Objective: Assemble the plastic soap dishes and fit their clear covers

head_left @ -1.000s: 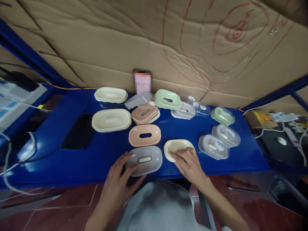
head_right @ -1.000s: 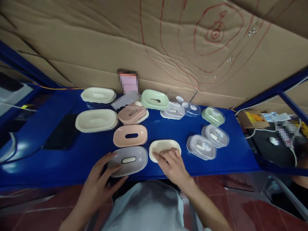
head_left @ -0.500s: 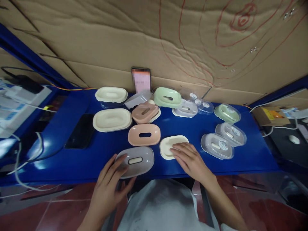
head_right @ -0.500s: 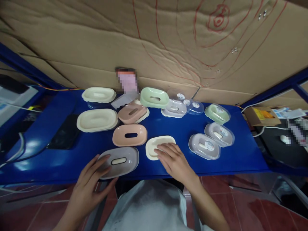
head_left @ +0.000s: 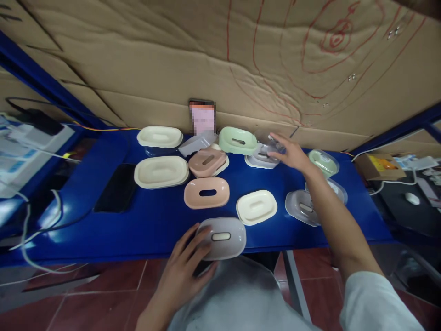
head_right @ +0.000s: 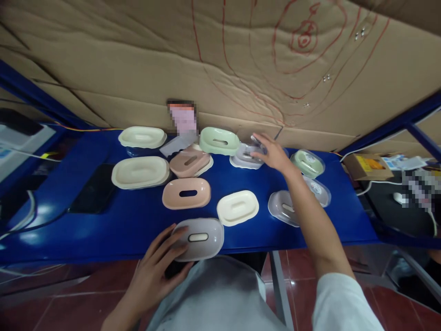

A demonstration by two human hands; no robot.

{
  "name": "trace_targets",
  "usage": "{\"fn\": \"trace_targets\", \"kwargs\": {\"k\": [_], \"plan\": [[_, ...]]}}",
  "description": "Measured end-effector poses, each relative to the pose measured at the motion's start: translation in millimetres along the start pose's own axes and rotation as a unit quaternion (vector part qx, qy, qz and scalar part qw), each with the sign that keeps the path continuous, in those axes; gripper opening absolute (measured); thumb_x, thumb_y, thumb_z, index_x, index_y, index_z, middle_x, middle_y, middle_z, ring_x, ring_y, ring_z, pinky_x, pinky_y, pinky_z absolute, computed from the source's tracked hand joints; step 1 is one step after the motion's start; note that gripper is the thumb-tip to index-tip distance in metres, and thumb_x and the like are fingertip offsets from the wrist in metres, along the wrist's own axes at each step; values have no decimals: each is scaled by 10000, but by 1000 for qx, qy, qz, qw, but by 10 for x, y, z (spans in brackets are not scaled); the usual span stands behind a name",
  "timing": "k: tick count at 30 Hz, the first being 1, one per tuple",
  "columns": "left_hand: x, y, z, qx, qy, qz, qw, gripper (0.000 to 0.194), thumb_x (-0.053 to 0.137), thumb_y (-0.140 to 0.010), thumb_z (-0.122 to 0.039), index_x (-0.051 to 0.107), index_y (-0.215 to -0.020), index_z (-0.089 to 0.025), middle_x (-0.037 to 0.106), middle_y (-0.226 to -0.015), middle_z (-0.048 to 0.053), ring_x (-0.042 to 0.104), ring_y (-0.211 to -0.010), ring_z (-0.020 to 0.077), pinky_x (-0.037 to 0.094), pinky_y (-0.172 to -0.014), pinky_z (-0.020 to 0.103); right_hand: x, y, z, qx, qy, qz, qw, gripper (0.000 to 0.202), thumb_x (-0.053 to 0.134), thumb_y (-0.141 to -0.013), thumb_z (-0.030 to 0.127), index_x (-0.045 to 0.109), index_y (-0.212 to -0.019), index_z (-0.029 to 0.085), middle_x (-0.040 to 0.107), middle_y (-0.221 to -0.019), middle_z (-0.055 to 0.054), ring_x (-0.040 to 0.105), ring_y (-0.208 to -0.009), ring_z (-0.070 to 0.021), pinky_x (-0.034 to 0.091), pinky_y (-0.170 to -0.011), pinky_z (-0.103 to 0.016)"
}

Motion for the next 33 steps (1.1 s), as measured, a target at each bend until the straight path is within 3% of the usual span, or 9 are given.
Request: {"fn": "trace_targets", "kwargs": {"k": [2,5,8,10,13,15,23,28,33], "plan": [[18,-31,-45,-1,9,1,1000,209,705,-978,-239,650,-1179,-248,671,-1476,105,508,-1497,364,585,-1100,558,-85,76,114,-3,-10,-30,999,589,727,-994,446,646,-1478,120,666,-1485,-190,633,-1406,-260,487,-1193,-349],[46,-85,-79,-10,13,-21,1000,302,722,-972,-254,647,-1265,-255,640,-1495,132,573,-1431,364,592,-1077,554,-286,438,502,2,-20,-100,995,510,727,-1021,388,656,-1480,176,648,-1514,-158,614,-1427,-305,484,-1240,-467],[121,-139,-73,-46,17,-52,997,553,760,-963,-334,554,-1474,-280,561,-1558,175,628,-1358,367,618,-1016,532,-370,999,1085,-8,-51,-128,990,621,747,-1007,330,535,-1588,380,560,-1615,-52,544,-1495,-328,485,-1258,-568],[185,-174,-65,-65,27,-68,995,736,788,-948,-395,438,-1588,-299,523,-1587,198,631,-1351,376,624,-994,528,-285,1388,1488,-22,-74,-104,992,710,721,-1019,281,425,-1640,458,477,-1676,-23,451,-1563,-337,480,-1260,-605],[257,-220,-62,-65,26,-74,995,961,808,-930,-456,248,-1692,-287,525,-1583,230,610,-1368,394,608,-1001,546,5,1853,1945,-31,-92,-14,995,720,687,-1036,262,383,-1678,379,503,-1655,-75,451,-1562,-346,542,-1209,-589],[278,-240,-51,-61,18,-57,996,980,784,-945,-491,210,-1710,-275,559,-1557,226,608,-1357,395,597,-1010,555,186,2035,2113,-42,-100,22,994,685,679,-1042,289,412,-1672,314,516,-1644,-116,459,-1557,-348,575,-1175,-558],[223,-256,15,-49,33,-11,998,877,762,-951,-515,327,-1676,-282,588,-1539,197,617,-1366,383,596,-1062,558,375,2052,2042,-140,-108,35,984,629,655,-1052,196,452,-1643,265,604,-1575,-100,379,-1606,-291,509,-1239,-495],[215,-213,1,-61,60,-2,996,861,758,-963,-488,309,-1677,-317,540,-1604,185,611,-1413,369,600,-1087,569,366,2014,1958,-208,-111,43,971,630,672,-1028,132,481,-1615,259,582,-1598,-81,325,-1627,-307,338,-1306,-640],[191,-172,13,-90,105,9,990,808,760,-965,-485,358,-1644,-316,520,-1631,171,593,-1448,350,595,-1105,557,333,1992,1972,-253,-97,69,960,586,625,-1043,101,501,-1595,253,537,-1637,-66,351,-1616,-289,320,-1324,-599]]}}
Point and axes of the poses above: each hand's wrist, its own y-axis away from the middle knuckle, its own x-axis out of the palm, z = x × y, the point moved 4 cm from there along -y, towards the middle knuckle
